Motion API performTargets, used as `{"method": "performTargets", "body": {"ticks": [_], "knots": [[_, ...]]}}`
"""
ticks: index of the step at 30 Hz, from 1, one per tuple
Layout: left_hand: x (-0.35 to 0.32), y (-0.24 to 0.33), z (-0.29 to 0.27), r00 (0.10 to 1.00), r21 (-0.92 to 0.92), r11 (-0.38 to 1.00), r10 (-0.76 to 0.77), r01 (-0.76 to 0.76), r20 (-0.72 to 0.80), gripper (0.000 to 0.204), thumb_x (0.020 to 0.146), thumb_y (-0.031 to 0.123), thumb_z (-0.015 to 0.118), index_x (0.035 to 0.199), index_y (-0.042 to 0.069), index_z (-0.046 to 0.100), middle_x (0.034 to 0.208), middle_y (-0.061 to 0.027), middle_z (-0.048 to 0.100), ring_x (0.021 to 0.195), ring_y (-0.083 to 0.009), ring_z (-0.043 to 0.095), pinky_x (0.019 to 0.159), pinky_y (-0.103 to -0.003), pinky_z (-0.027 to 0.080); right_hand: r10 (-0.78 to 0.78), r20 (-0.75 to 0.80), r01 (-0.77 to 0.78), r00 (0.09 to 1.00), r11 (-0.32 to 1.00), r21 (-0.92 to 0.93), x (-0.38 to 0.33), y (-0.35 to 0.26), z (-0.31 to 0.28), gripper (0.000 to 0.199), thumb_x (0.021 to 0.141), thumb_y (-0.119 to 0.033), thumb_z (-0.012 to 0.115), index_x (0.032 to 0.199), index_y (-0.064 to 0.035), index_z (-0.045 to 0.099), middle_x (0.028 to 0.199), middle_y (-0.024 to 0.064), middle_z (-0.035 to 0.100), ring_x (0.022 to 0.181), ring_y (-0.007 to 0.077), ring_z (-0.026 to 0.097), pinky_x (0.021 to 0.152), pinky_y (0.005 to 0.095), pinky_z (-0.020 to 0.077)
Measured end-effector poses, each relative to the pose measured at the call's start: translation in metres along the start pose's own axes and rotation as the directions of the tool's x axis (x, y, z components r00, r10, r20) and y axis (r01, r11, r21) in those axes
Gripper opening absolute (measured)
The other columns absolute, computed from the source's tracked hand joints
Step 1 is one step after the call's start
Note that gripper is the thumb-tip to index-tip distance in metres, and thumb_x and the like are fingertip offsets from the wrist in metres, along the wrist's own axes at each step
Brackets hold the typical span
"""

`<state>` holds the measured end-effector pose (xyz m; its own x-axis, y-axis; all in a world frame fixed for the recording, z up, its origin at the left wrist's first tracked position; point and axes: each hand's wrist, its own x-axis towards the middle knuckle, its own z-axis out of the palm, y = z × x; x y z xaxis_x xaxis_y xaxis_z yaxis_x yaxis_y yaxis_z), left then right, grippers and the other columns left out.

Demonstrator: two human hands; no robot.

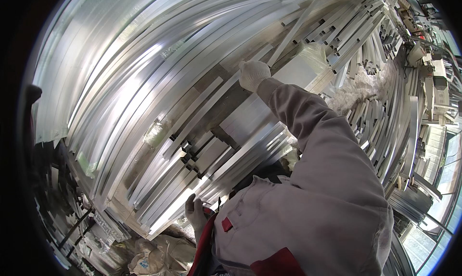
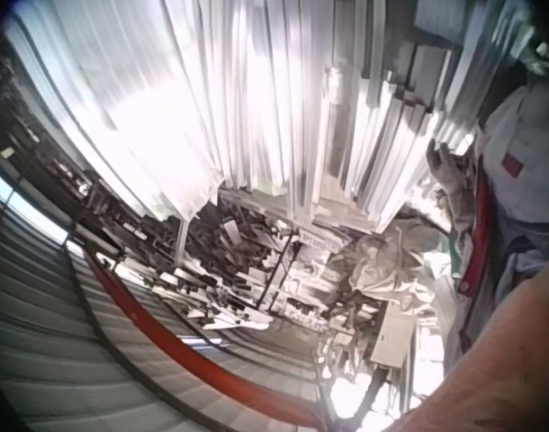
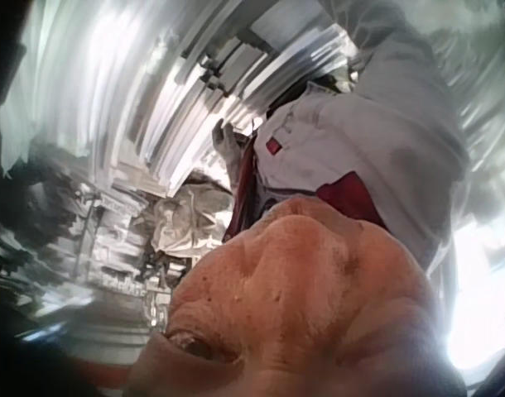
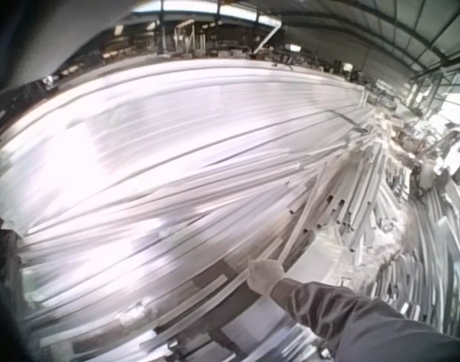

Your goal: The person picks up cut aluminum profiles from the floor, measures them with a tape measure, and stacks them in a neat pile. The person handles the profiles one at a time, aligning them before placing them on the stack.

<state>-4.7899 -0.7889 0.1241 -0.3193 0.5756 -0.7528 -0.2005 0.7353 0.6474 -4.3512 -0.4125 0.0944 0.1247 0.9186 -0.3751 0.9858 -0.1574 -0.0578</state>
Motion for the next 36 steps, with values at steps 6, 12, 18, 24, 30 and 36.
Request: {"method": "performTargets", "body": {"ticks": [6,12,18,24,30,36], "knots": [[-0.007,-0.006,-0.008,0.998,0.053,0.998,-0.018,0.021,-0.061,0.038,0.104,0.009,0.073,0.141,-0.002,0.069,0.096,-0.0015,0.069,0.077,-0.0068,0.060,0.064,-0.024,0.049,0.431,0.042,-0.428,0.901,0.901,-0.070,0.052,0.078,-0.033,0.067,0.095,-0.030,0.073,0.157,-0.0100,0.058,0.149,0.0219,0.069,0.136,0.0390,0.069,0.110,0.0502,0.0581],[-0.008,-0.021,-0.010,0.999,0.139,0.990,0.018,-0.013,-0.038,0.041,0.104,0.011,0.074,0.142,-0.001,0.068,0.099,-0.0016,0.067,0.078,-0.0076,0.060,0.064,-0.025,0.050,0.401,0.257,-0.448,0.879,0.880,0.160,0.095,0.121,0.003,0.087,0.088,-0.044,0.079,0.162,-0.0052,0.052,0.152,0.0255,0.067,0.140,0.0452,0.066,0.116,0.0517,0.0540],[-0.002,-0.022,-0.009,1.000,0.108,0.994,0.010,-0.011,0.011,0.039,0.104,0.012,0.076,0.141,-0.001,0.068,0.097,-0.0011,0.066,0.080,-0.0083,0.060,0.067,-0.027,0.051,0.187,0.152,-0.232,0.971,0.891,0.389,0.101,0.121,0.031,0.058,0.102,-0.033,0.068,0.154,-0.0074,0.062,0.145,0.0182,0.073,0.134,0.0310,0.072,0.112,0.0396,0.0571],[0.015,-0.020,-0.007,0.994,0.126,0.987,0.088,-0.095,0.060,0.038,0.105,0.012,0.075,0.140,-0.002,0.068,0.095,-0.0011,0.066,0.078,-0.0085,0.060,0.065,-0.027,0.050,0.285,0.174,-0.273,0.943,0.356,0.894,-0.003,0.024,0.042,0.056,0.092,-0.020,0.082,0.142,0.0001,0.068,0.124,0.0147,0.079,0.108,0.0201,0.078,0.096,0.0359,0.0631],[0.020,-0.005,0.002,0.989,0.133,0.987,0.072,-0.090,0.130,0.039,0.105,0.014,0.075,0.140,-0.002,0.068,0.095,-0.0009,0.067,0.079,-0.0088,0.061,0.067,-0.028,0.052,-0.311,0.363,-0.295,0.878,0.244,0.924,-0.143,-0.067,0.027,0.064,0.096,-0.018,0.075,0.155,0.0026,0.062,0.119,0.0137,0.079,0.093,0.0176,0.078,0.088,0.0323,0.0651],[-0.005,0.035,0.012,0.963,0.100,0.995,-0.026,-0.001,0.270,0.077,0.110,0.061,0.065,0.165,0.010,0.049,0.104,-0.0083,0.070,0.084,-0.0157,0.066,0.071,-0.032,0.056,-0.525,0.217,0.032,0.823,0.424,0.905,-0.227,-0.109,0.015,0.054,0.094,-0.024,0.078,0.143,-0.0015,0.072,0.104,0.0127,0.081,0.097,0.0220,0.078,0.091,0.0368,0.0621]]}}
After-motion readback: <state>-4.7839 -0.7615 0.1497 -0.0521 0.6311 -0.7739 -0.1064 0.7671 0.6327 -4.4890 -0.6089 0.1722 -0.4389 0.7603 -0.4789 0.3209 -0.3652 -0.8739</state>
